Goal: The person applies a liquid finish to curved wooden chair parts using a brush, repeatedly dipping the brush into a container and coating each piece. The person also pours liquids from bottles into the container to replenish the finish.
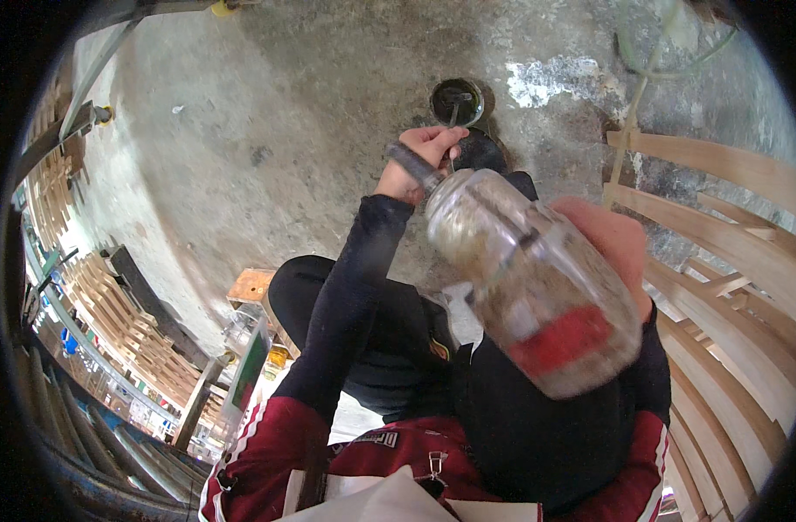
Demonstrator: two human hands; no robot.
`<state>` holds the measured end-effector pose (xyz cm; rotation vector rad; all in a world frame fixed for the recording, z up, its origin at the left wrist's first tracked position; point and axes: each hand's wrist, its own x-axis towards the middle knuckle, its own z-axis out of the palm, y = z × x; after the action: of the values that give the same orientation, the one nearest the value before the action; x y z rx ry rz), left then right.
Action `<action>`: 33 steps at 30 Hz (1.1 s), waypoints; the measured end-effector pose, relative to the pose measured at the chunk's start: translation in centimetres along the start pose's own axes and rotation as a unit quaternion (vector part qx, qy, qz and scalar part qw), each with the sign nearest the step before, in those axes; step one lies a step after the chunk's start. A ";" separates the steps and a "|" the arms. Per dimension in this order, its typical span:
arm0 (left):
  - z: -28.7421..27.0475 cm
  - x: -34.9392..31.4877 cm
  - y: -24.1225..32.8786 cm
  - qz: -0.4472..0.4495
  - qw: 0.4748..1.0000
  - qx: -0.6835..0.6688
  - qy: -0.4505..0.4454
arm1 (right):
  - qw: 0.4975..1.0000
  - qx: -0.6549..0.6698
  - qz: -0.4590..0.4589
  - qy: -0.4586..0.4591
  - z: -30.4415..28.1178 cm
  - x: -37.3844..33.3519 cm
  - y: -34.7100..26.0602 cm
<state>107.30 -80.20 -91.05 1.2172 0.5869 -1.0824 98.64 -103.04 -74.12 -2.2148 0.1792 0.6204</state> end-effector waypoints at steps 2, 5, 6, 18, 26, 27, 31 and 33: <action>0.3 0.3 0.3 -0.011 0.995 -0.092 -0.024 | 0.999 0.011 0.028 -0.016 0.8 -0.4 0.2; 0.2 0.3 0.7 -0.038 0.983 -0.170 -0.053 | 0.994 -0.043 -0.101 0.011 2.7 -0.1 2.2; 0.2 0.8 0.8 -0.046 0.978 -0.191 -0.072 | 0.985 -0.079 -0.148 0.035 3.2 -0.3 2.7; 0.9 1.9 0.3 -0.045 0.942 -0.319 -0.096 | 0.983 0.146 -0.030 0.103 6.3 1.5 3.8; 0.9 1.7 0.1 -0.039 0.948 -0.304 -0.088 | 0.994 0.040 -0.058 0.083 6.9 3.2 2.9; 0.8 1.7 -0.1 -0.037 0.946 -0.307 -0.092 | 0.994 0.049 -0.054 0.082 7.0 3.2 3.0; 0.8 1.7 -0.1 -0.032 0.938 -0.334 -0.092 | 0.994 0.035 -0.041 0.092 7.0 3.2 3.1; 0.8 1.6 0.0 -0.027 0.937 -0.335 -0.094 | 0.994 0.022 -0.041 0.097 7.0 3.1 3.0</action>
<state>107.80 -81.53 -92.20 0.4998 0.7630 -0.9171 97.80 -99.58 -81.51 -2.2267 0.1979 0.3515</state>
